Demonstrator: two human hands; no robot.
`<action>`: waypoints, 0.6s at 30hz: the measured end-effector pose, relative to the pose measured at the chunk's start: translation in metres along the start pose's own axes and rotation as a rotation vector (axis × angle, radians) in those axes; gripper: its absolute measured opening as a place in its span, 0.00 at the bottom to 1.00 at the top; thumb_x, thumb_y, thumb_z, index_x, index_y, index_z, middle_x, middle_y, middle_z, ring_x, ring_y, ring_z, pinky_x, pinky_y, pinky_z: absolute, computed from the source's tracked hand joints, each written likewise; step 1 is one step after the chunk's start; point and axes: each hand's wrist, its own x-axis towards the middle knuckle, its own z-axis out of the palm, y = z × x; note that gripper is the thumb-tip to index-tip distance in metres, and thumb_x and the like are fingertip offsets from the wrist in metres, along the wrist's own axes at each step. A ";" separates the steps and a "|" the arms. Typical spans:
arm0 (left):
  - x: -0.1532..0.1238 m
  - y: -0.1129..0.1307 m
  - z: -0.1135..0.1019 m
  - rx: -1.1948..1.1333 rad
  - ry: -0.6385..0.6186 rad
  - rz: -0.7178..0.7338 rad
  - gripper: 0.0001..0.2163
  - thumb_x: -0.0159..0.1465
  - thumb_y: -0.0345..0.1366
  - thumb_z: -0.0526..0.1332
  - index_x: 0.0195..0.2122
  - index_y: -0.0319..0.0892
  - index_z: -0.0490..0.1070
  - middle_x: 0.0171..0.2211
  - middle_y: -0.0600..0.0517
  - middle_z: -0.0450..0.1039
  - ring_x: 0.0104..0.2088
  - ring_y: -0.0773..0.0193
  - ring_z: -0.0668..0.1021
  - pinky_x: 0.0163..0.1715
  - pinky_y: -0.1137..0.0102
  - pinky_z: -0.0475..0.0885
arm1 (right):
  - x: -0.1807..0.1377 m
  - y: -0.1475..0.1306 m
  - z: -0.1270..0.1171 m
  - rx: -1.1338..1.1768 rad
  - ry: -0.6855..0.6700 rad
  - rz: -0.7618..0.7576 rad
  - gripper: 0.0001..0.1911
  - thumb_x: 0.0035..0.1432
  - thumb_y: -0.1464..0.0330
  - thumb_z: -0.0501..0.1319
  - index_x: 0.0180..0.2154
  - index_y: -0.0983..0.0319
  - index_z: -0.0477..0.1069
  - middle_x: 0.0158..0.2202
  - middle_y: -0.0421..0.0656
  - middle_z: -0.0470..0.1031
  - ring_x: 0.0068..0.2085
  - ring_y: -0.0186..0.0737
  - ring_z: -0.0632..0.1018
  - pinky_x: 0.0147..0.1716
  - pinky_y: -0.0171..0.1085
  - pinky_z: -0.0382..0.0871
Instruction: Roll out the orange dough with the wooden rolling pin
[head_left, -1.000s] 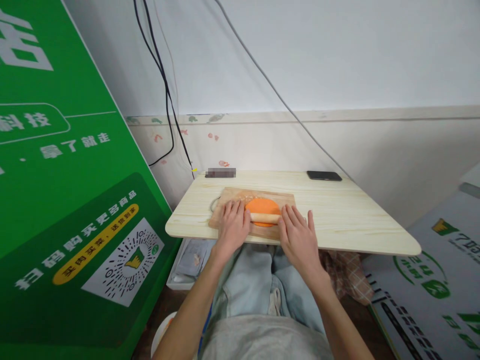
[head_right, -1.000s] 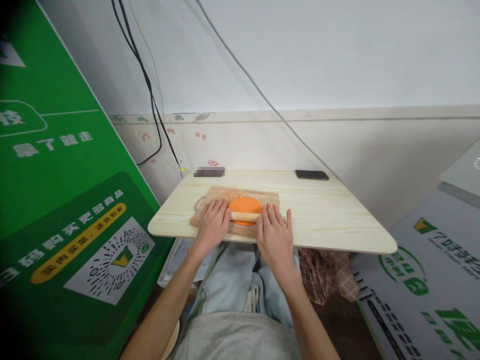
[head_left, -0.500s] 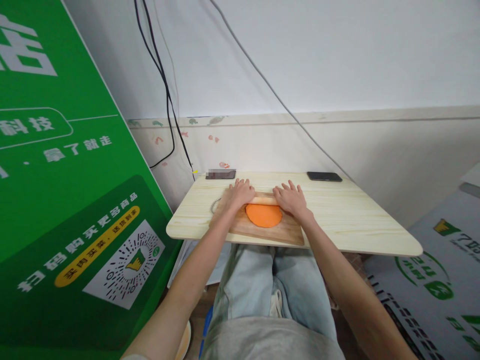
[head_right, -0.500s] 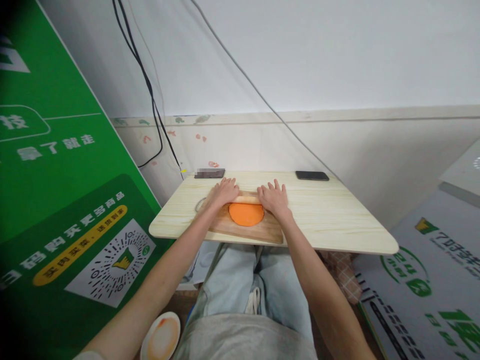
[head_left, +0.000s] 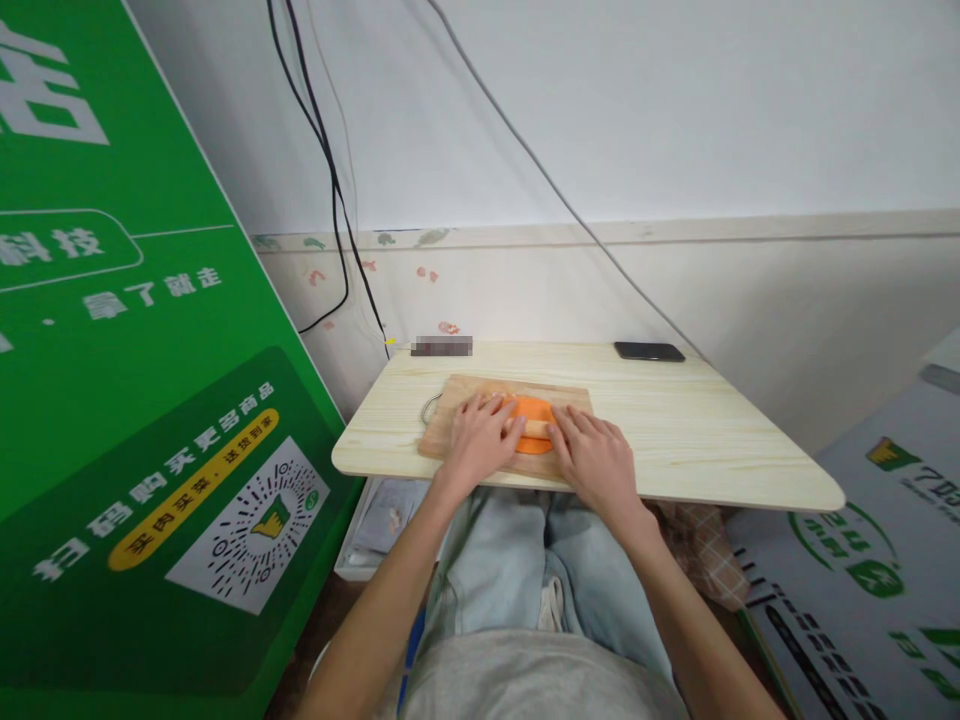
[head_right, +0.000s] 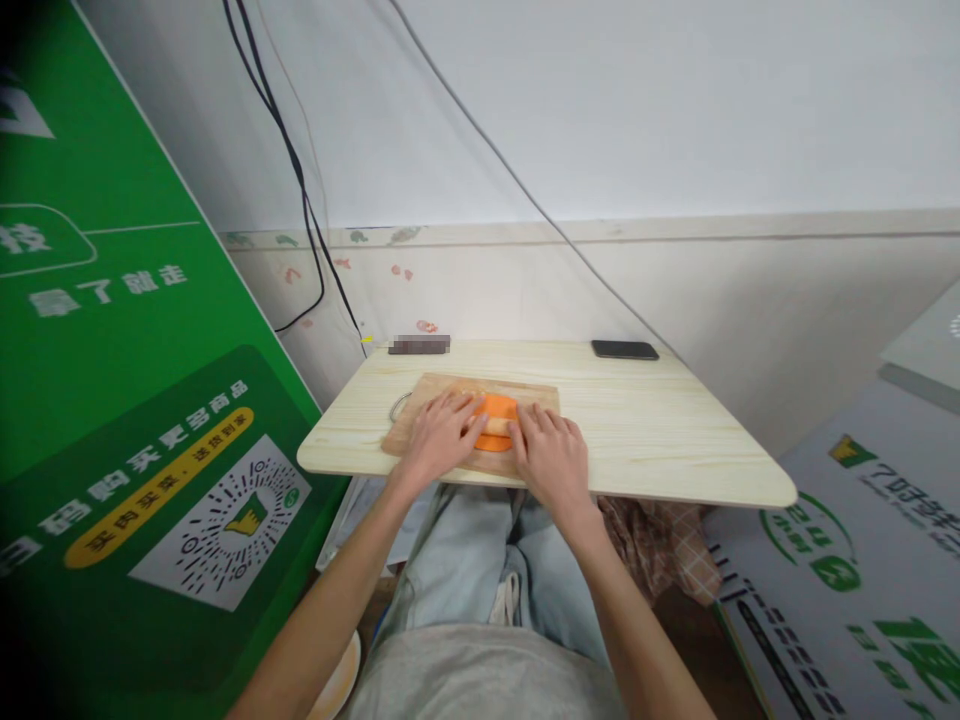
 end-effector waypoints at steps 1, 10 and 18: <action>-0.009 0.002 0.001 -0.010 0.017 -0.006 0.24 0.82 0.49 0.49 0.71 0.54 0.75 0.75 0.52 0.70 0.76 0.47 0.67 0.76 0.48 0.63 | -0.008 -0.002 0.001 0.003 0.021 -0.008 0.30 0.82 0.59 0.44 0.71 0.61 0.73 0.70 0.54 0.77 0.67 0.55 0.77 0.67 0.50 0.67; -0.034 0.010 0.015 -0.036 0.060 -0.100 0.26 0.81 0.52 0.47 0.75 0.59 0.70 0.80 0.54 0.60 0.81 0.44 0.59 0.80 0.39 0.53 | -0.027 -0.011 0.012 0.014 0.037 0.054 0.32 0.81 0.59 0.45 0.77 0.59 0.66 0.77 0.53 0.67 0.79 0.61 0.63 0.77 0.69 0.53; 0.043 0.006 0.006 -0.001 -0.008 -0.109 0.25 0.82 0.49 0.45 0.70 0.54 0.76 0.75 0.47 0.70 0.77 0.37 0.63 0.74 0.30 0.55 | 0.040 -0.006 0.008 0.018 -0.153 0.162 0.32 0.83 0.56 0.42 0.80 0.52 0.59 0.81 0.51 0.60 0.79 0.65 0.60 0.71 0.83 0.51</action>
